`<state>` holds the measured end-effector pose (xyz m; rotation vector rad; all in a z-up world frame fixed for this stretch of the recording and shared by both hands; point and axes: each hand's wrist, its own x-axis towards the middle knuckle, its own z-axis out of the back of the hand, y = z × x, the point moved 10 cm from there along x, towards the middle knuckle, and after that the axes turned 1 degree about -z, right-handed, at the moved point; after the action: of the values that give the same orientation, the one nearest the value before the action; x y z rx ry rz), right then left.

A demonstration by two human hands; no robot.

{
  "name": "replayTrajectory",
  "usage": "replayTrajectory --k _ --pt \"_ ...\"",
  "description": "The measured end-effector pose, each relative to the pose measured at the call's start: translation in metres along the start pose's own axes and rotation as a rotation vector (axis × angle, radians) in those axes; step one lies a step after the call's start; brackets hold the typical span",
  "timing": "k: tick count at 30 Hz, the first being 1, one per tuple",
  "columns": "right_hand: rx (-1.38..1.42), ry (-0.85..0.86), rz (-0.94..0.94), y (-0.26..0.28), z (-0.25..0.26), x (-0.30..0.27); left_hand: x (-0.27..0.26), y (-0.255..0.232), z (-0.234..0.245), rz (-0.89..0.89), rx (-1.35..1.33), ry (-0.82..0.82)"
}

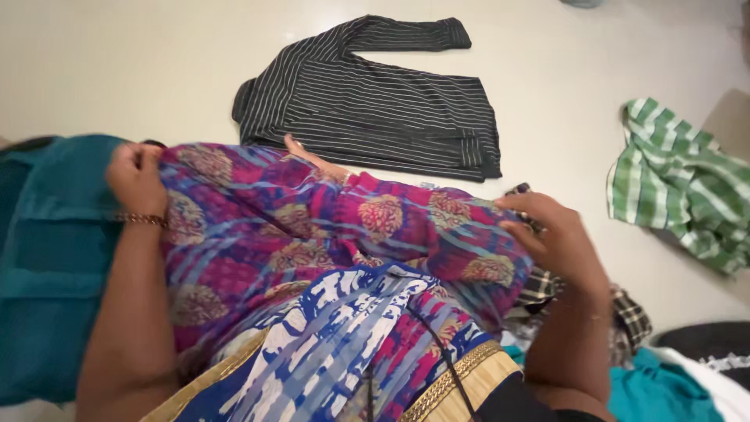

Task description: The person folds a striped shirt by hand and places it into a blue backpack.

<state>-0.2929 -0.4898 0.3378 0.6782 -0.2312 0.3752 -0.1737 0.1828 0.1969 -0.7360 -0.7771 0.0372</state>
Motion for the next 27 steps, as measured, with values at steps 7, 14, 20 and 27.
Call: replayTrajectory --k 7,14,20,27 --pt "0.108 0.199 0.184 -0.013 -0.075 0.047 -0.025 -0.077 0.037 -0.077 0.292 -0.174" --pt "0.104 0.193 0.227 -0.081 -0.204 0.061 -0.071 -0.222 0.084 -0.076 0.369 0.055" --pt "-0.007 0.473 0.139 -0.124 -0.213 0.041 -0.064 -0.305 -0.057 -0.076 0.293 0.489" --pt "-0.116 0.944 -0.148 -0.157 -0.248 0.059 -0.283 -0.223 -0.398 -0.203 -0.078 1.616"
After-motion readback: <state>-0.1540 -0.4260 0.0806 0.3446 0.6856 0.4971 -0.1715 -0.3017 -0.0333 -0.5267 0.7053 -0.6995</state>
